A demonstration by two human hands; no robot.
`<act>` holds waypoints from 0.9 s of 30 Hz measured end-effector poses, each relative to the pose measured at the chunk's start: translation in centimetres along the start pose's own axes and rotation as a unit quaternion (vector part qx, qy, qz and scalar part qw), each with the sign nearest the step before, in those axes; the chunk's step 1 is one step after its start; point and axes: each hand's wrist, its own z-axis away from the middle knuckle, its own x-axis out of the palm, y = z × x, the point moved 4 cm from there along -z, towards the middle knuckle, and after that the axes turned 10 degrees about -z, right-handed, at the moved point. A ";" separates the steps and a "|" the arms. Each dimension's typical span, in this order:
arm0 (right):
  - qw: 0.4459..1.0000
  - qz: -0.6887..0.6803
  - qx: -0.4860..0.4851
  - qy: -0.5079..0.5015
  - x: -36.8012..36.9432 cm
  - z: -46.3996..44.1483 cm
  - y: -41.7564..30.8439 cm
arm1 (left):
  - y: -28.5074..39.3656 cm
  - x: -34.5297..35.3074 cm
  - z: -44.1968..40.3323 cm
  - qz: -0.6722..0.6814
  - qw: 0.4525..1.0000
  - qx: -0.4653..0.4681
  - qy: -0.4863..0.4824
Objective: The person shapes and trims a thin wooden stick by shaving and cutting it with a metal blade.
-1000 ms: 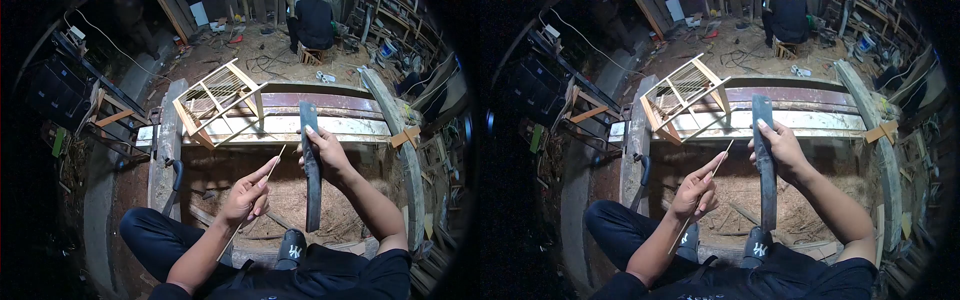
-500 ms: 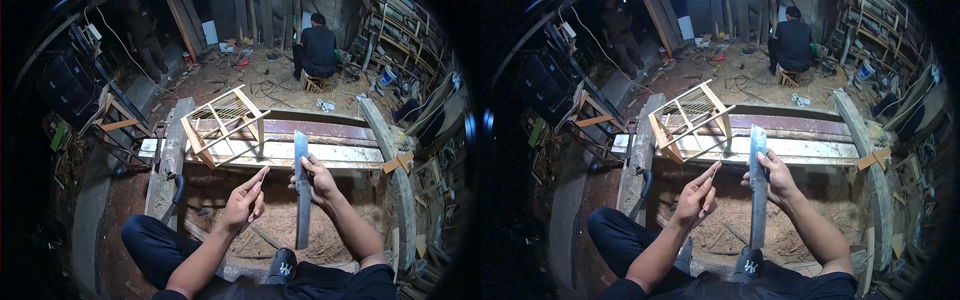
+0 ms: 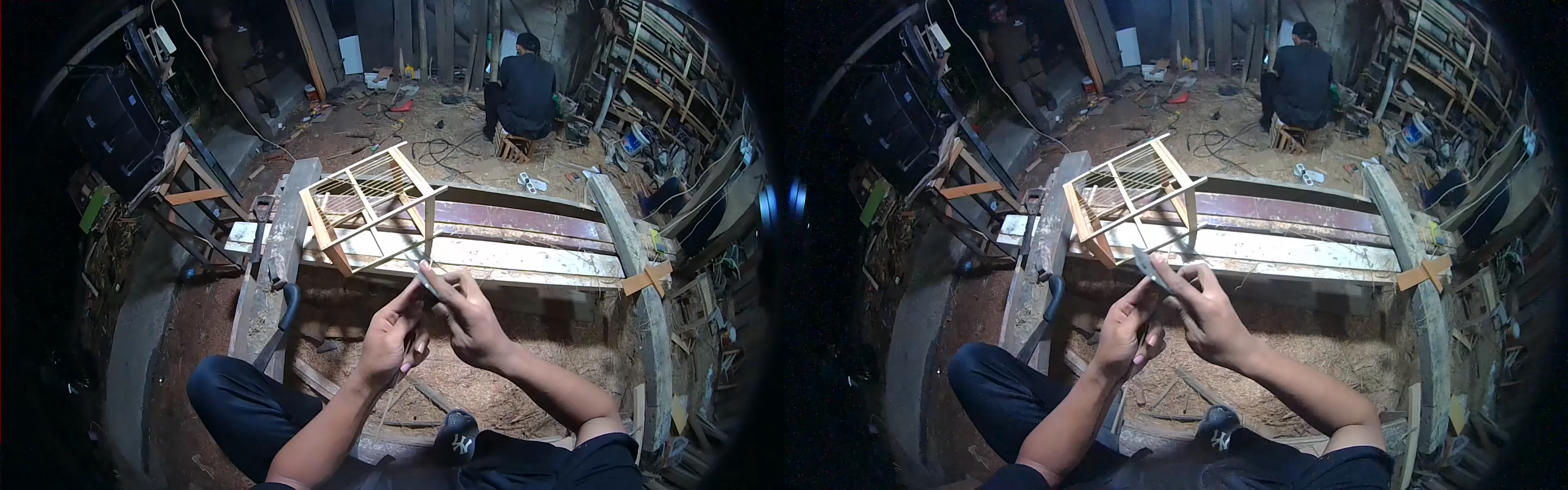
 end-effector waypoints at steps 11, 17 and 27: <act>0.996 0.079 -0.031 -0.035 1.1 0.8 -1.6 | -0.1 0.6 0.5 0.065 0.997 -0.005 0.044; 0.992 0.117 -0.033 0.044 0.1 -0.1 -0.5 | -0.6 0.1 0.2 0.022 0.996 0.029 -0.077; 0.993 0.110 -0.038 -0.031 1.3 0.8 -2.4 | -0.9 -0.1 0.9 0.013 0.997 0.079 -0.020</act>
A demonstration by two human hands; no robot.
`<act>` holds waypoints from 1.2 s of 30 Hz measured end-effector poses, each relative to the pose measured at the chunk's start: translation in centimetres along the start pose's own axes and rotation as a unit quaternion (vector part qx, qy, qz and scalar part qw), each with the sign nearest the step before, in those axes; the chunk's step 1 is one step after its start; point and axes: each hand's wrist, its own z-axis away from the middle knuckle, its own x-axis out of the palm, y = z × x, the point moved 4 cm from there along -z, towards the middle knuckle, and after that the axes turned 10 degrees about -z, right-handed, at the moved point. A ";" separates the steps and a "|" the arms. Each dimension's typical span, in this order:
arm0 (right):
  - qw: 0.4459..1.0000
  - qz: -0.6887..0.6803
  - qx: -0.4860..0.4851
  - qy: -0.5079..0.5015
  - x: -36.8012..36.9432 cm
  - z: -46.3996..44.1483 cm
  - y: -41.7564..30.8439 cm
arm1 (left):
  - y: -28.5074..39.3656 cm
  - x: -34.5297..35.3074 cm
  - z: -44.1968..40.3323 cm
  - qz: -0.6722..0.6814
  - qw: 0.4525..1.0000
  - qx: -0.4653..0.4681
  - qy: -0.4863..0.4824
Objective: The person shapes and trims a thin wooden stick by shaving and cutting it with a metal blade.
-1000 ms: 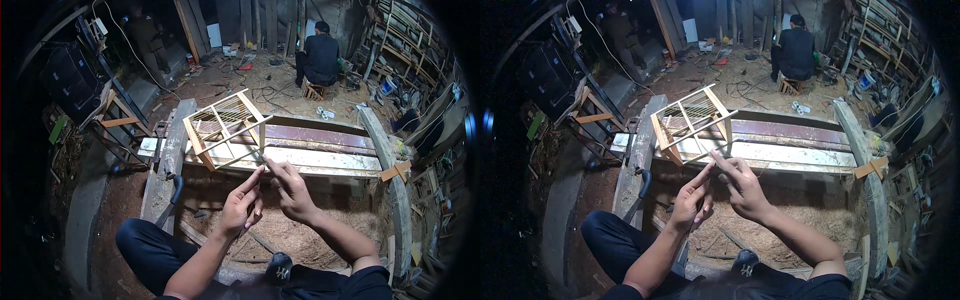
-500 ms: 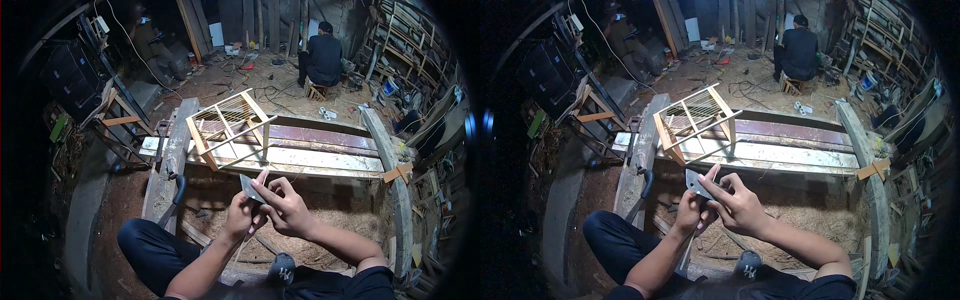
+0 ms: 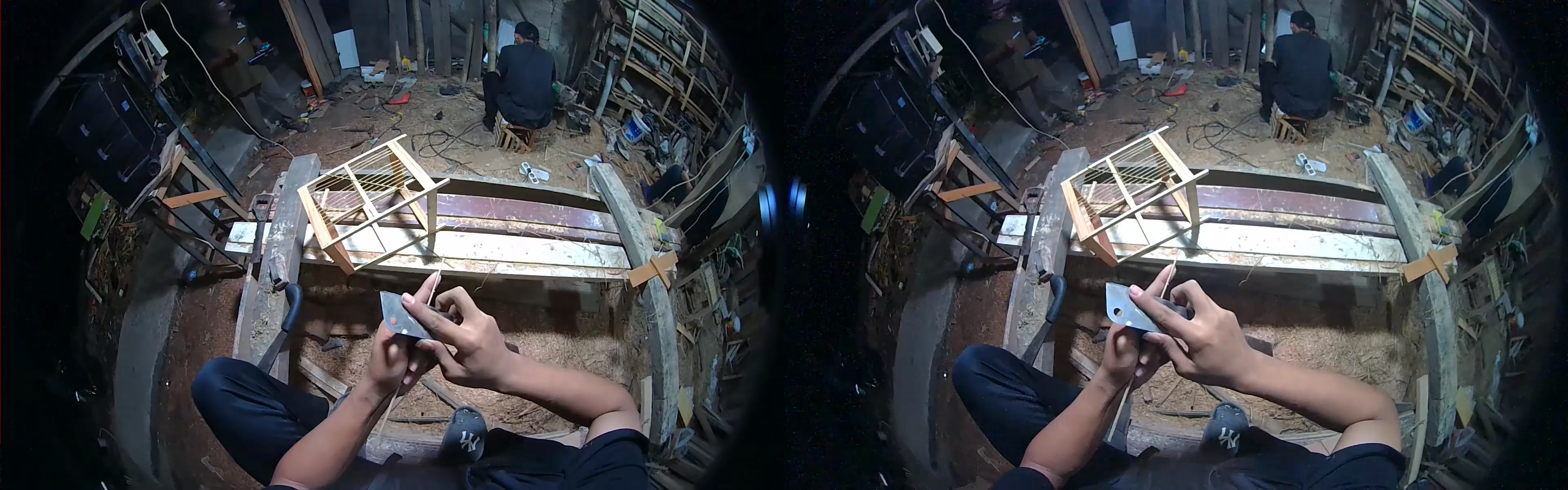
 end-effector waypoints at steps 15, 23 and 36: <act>0.999 0.007 0.039 0.009 -0.7 0.3 0.6 | -1.2 0.4 0.0 0.139 0.979 -0.133 0.064; 0.998 -0.028 0.056 0.009 -0.3 0.4 1.9 | -1.5 -0.3 0.0 -0.025 0.990 -0.109 0.087; 0.997 0.061 0.044 0.006 -0.7 0.1 1.1 | -1.8 0.6 -0.2 0.026 0.992 -0.113 0.044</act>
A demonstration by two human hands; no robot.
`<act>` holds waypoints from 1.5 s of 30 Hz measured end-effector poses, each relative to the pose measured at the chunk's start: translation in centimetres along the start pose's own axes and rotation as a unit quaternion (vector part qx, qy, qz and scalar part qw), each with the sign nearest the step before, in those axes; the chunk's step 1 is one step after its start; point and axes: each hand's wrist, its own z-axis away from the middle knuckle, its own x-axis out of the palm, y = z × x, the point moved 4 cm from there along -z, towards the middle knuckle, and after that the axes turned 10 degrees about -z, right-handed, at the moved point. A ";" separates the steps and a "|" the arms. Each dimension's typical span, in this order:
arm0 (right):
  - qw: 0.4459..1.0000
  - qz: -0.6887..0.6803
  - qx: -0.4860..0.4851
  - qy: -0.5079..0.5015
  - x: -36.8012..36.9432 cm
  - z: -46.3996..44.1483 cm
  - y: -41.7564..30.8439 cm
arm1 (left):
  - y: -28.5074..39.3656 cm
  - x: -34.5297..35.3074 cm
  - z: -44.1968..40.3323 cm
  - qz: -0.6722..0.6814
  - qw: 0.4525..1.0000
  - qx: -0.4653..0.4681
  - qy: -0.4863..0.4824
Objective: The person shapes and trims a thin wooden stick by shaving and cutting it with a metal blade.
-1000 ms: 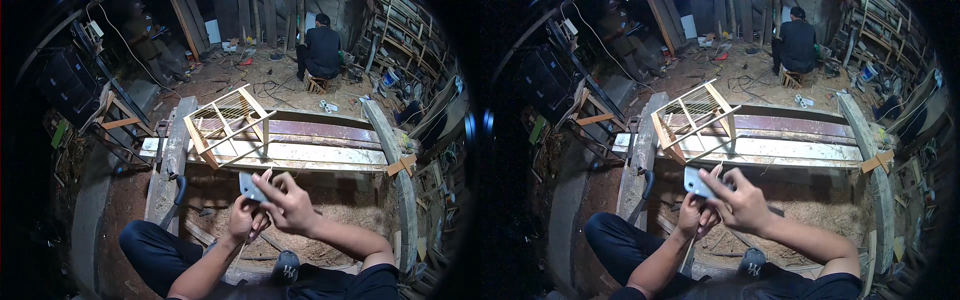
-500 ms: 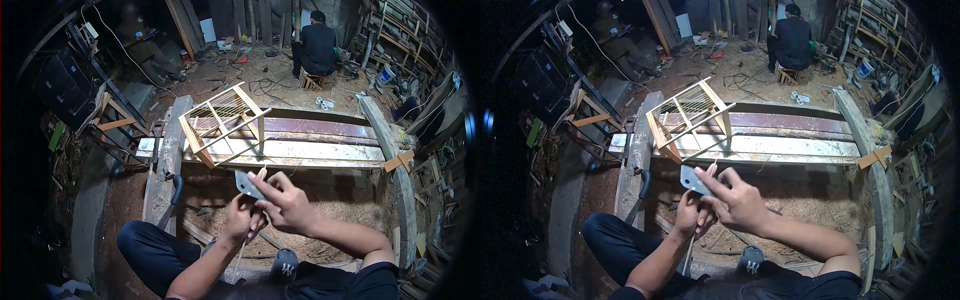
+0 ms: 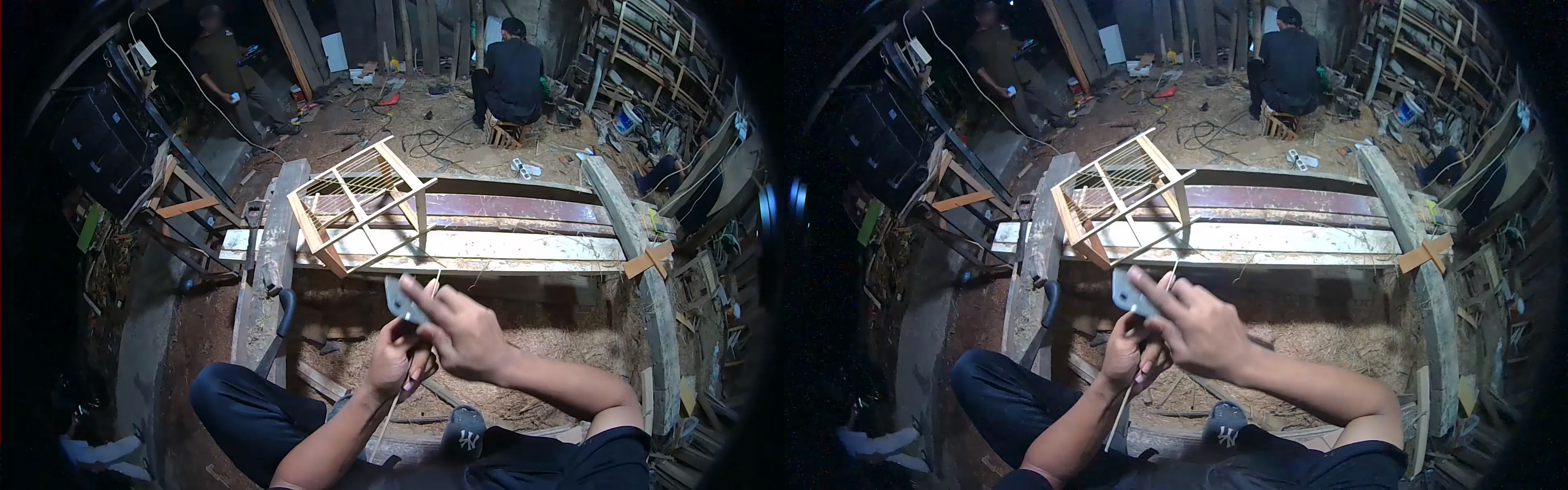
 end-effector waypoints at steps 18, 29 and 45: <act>0.998 -0.066 0.013 0.006 -0.1 0.0 0.2 | 1.1 0.6 0.6 -0.023 0.999 -0.031 0.024; 0.999 -0.023 0.043 0.012 -0.6 0.0 0.6 | 1.0 0.8 0.1 0.052 0.995 -0.024 -0.086; 0.998 -0.044 0.039 -0.021 -1.0 0.4 -0.4 | 1.1 0.6 0.5 -0.002 0.998 -0.025 -0.063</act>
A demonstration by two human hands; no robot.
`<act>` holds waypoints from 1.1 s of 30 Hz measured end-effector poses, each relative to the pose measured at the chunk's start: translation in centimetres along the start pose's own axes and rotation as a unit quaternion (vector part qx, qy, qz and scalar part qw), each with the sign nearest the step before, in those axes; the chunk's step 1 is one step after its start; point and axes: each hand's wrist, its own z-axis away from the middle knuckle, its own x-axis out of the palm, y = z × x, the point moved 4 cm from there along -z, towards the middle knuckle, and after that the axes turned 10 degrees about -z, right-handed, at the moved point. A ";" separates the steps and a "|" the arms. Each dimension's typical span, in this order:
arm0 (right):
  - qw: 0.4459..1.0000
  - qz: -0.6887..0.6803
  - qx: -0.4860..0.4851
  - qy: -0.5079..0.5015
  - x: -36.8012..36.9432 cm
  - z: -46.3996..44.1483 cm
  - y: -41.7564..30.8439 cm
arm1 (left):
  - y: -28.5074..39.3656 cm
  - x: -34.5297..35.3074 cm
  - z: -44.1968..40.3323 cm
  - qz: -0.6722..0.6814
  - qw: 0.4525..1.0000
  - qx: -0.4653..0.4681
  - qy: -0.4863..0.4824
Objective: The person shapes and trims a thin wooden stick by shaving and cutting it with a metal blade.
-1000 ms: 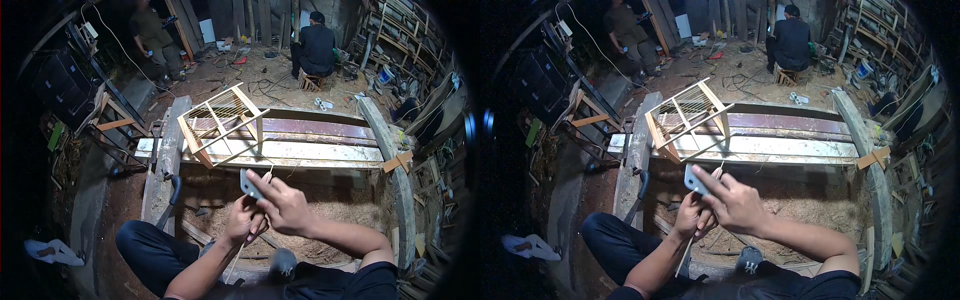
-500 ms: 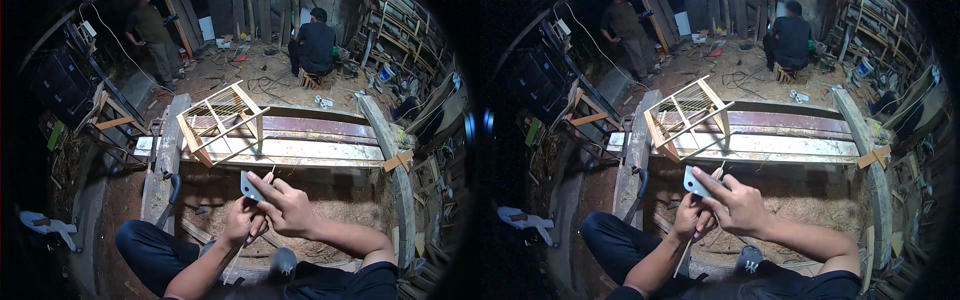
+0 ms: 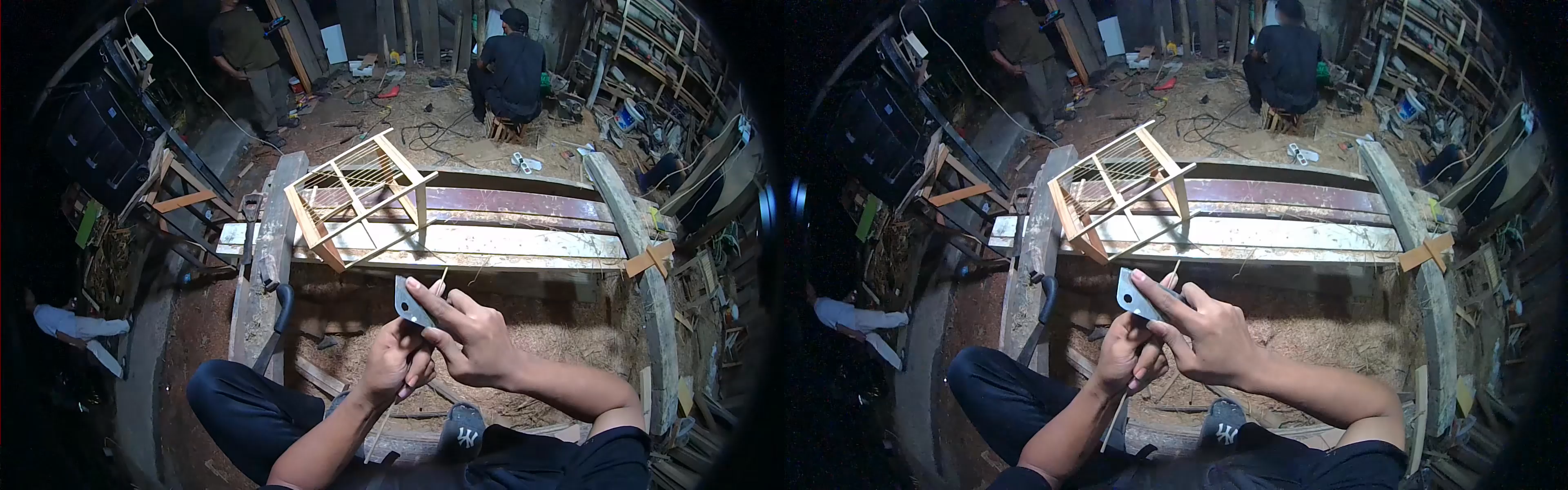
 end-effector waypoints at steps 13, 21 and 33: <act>0.999 0.039 0.010 0.013 -0.6 -0.1 1.6 | -0.4 -0.2 -0.2 0.003 1.000 -0.015 -0.010; 1.000 0.014 -0.010 0.024 -0.4 -0.2 1.2 | -0.5 -0.1 -0.2 -0.068 0.997 -0.041 -0.007; 0.997 0.025 0.011 0.072 -0.7 -1.2 3.0 | 0.8 1.3 -0.2 0.032 0.998 -0.039 -0.047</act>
